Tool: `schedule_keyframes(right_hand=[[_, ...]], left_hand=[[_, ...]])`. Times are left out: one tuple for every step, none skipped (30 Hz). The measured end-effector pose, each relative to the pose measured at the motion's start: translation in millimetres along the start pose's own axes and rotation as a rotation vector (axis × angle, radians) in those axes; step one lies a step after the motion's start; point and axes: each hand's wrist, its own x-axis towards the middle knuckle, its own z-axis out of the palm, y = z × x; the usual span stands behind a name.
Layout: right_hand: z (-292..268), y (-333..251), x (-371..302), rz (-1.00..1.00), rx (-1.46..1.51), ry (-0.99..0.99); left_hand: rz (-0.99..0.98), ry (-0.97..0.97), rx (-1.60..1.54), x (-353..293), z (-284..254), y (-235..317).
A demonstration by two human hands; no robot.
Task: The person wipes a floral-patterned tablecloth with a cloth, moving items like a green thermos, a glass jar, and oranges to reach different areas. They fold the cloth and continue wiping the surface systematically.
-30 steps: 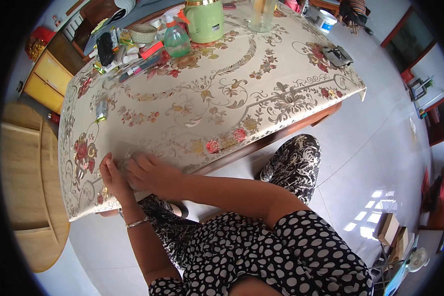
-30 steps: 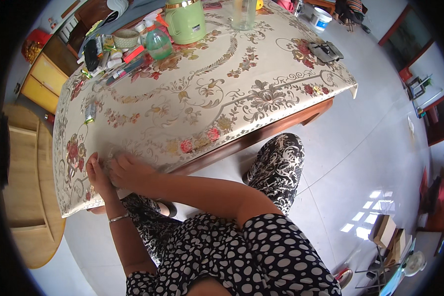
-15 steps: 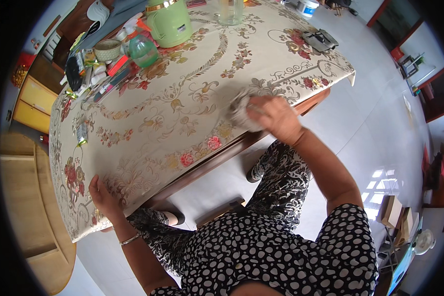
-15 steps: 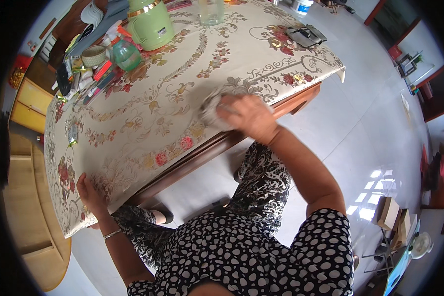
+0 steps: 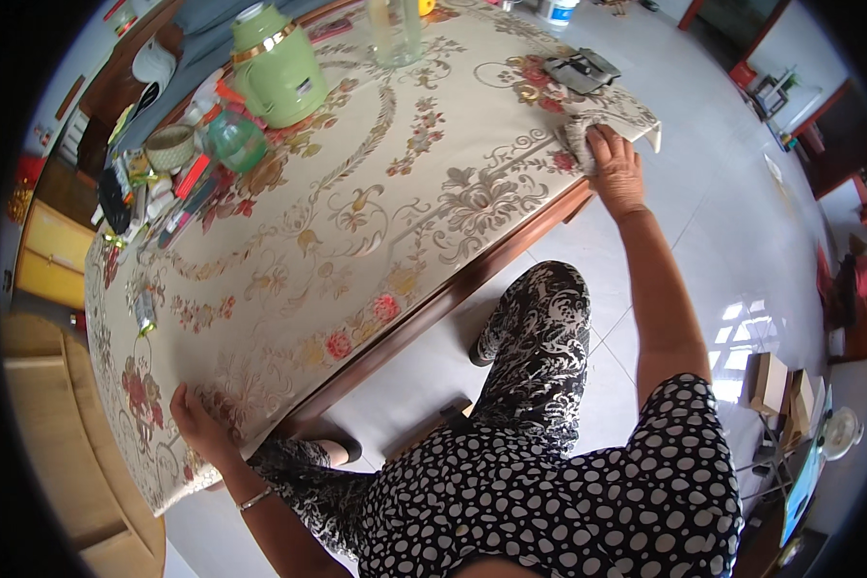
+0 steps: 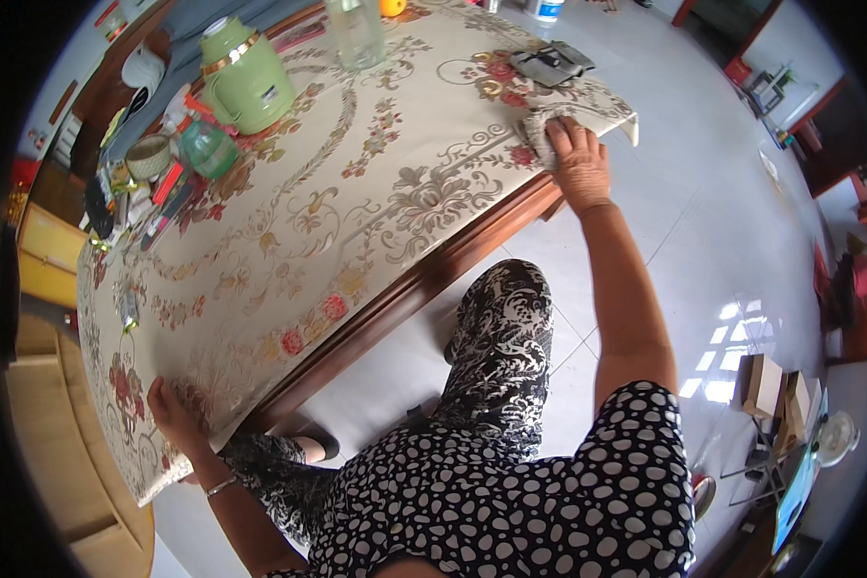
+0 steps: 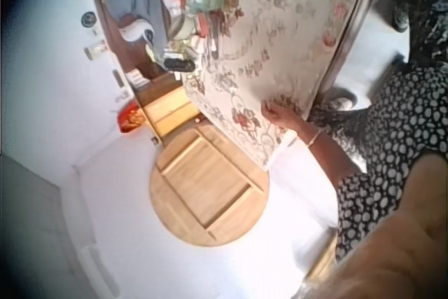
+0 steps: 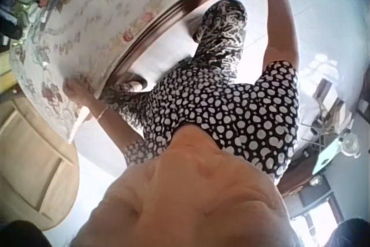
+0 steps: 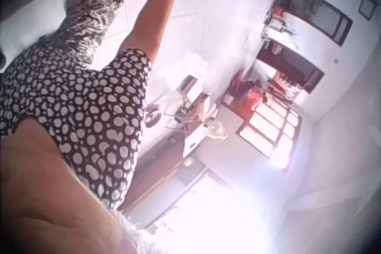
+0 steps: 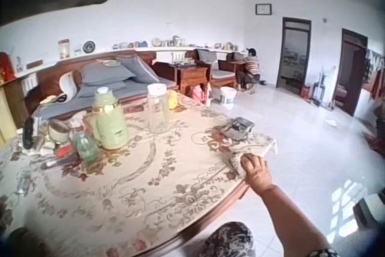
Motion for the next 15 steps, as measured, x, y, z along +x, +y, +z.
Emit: schedule_keyframes(right_hand=[[-3.7, -5.0, -1.6, 0.039, -0.039, 0.001], [-9.2, -9.4, -4.9, 0.087, -0.030, 0.019], [-7.8, -8.1, -9.9, 0.172, 0.099, 0.100], [-1.1, -6.3, -16.3, 0.255, 0.229, 0.181], [3.2, -5.8, -22.3, 0.339, 0.359, 0.263], [4.6, -7.9, -24.7, 0.492, 0.484, 0.276], [13.4, -5.8, -27.6, 0.625, 0.665, 0.315], [25.4, 1.5, -31.3, 0.757, 0.837, 0.359], [31.6, 3.3, -30.2, 0.881, 1.019, 0.398], [36.1, 6.9, -29.6, 0.950, 1.338, 0.457], [32.6, -1.0, -25.8, 0.983, 1.440, 0.427], [23.5, -12.2, -20.8, 1.014, 1.543, 0.392], [17.9, -20.9, -16.5, 1.044, 1.647, 0.354], [24.6, -16.6, -15.8, 0.988, 1.712, 0.308], [13.0, -30.3, -14.0, 0.985, 1.707, 0.228]], left_hand=[[-0.006, -0.003, 0.007, 0.7, 1.0, -0.6], [-0.014, -0.003, 0.019, 1.0, -0.3, -0.3], [-0.022, -0.003, 0.032, 1.1, -1.1, -0.9], [-0.015, 0.005, 0.024, 2.2, -0.2, -5.9], [-0.009, -0.005, 0.028, 3.4, -0.1, -7.5], [-0.004, -0.014, 0.033, 4.7, -0.1, -8.7], [0.001, -0.022, 0.039, 6.6, 0.3, -9.6], [0.008, -0.026, 0.032, 8.2, 4.6, -7.9], [0.010, -0.022, 0.030, 7.7, 5.8, -7.2], [0.011, -0.018, 0.028, 7.6, 7.1, -6.9], [0.014, -0.006, 0.006, 6.5, 4.8, -9.2], [0.015, 0.007, -0.014, 4.9, 1.8, -12.0], [0.016, 0.021, -0.035, 3.4, -1.5, -14.6], [0.020, 0.007, -0.038, 3.6, 0.9, -13.5], [0.022, -0.003, -0.035, 4.3, 2.0, -11.5]])
